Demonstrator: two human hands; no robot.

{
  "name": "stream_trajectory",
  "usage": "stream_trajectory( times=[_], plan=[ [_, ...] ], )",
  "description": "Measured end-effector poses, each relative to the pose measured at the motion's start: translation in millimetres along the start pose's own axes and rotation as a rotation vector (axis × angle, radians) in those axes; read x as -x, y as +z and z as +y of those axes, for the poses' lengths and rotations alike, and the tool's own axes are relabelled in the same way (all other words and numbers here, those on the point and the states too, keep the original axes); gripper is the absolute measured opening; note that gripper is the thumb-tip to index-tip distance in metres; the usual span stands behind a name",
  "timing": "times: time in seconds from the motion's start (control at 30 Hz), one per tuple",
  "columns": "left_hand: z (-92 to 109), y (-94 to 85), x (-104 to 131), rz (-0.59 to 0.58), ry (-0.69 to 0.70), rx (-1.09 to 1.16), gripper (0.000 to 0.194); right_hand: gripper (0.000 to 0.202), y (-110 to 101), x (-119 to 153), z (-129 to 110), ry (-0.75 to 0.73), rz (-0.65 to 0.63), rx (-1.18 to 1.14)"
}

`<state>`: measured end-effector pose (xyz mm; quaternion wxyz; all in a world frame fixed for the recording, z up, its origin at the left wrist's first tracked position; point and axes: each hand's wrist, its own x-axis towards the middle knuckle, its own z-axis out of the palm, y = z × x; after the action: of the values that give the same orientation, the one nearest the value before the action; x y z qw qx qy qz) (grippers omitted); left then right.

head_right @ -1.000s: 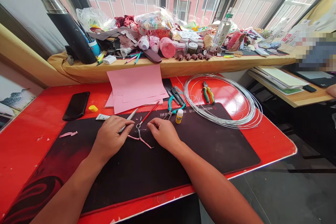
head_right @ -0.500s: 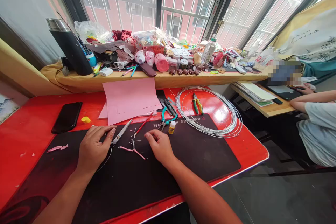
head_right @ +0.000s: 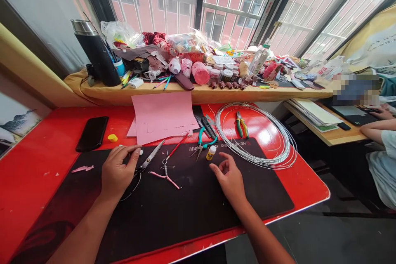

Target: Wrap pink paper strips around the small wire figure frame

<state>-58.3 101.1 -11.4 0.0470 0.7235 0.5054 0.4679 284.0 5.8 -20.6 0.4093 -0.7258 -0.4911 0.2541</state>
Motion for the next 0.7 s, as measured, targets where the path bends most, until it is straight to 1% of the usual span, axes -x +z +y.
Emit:
stream_trajectory(
  times=[0.1,0.17,0.2,0.3,0.4,0.53,0.7],
  plan=[
    [-3,-0.3,1,0.003,-0.025,-0.008,0.017,0.070,4,-11,-2,-0.006,-0.015,0.109],
    [-5,-0.3,1,0.007,-0.046,-0.019,0.017,0.070,8,-16,-5,-0.027,-0.023,0.172],
    [-6,-0.3,1,0.009,-0.054,-0.024,0.017,0.068,11,-19,-7,-0.038,-0.032,0.199],
    [-7,-0.7,0,0.015,-0.063,-0.028,0.018,0.047,17,-25,-9,-0.061,-0.061,0.290],
    [-7,-1.5,-1,0.015,-0.058,-0.022,0.018,0.033,21,-29,-10,-0.082,-0.043,0.340],
    [-6,-2.2,0,0.017,-0.044,-0.019,0.016,0.030,20,-33,-8,-0.098,-0.039,0.332],
    [-6,-1.6,0,0.021,-0.007,-0.007,0.015,0.030,12,-46,-2,-0.085,0.002,0.302]
  ],
)
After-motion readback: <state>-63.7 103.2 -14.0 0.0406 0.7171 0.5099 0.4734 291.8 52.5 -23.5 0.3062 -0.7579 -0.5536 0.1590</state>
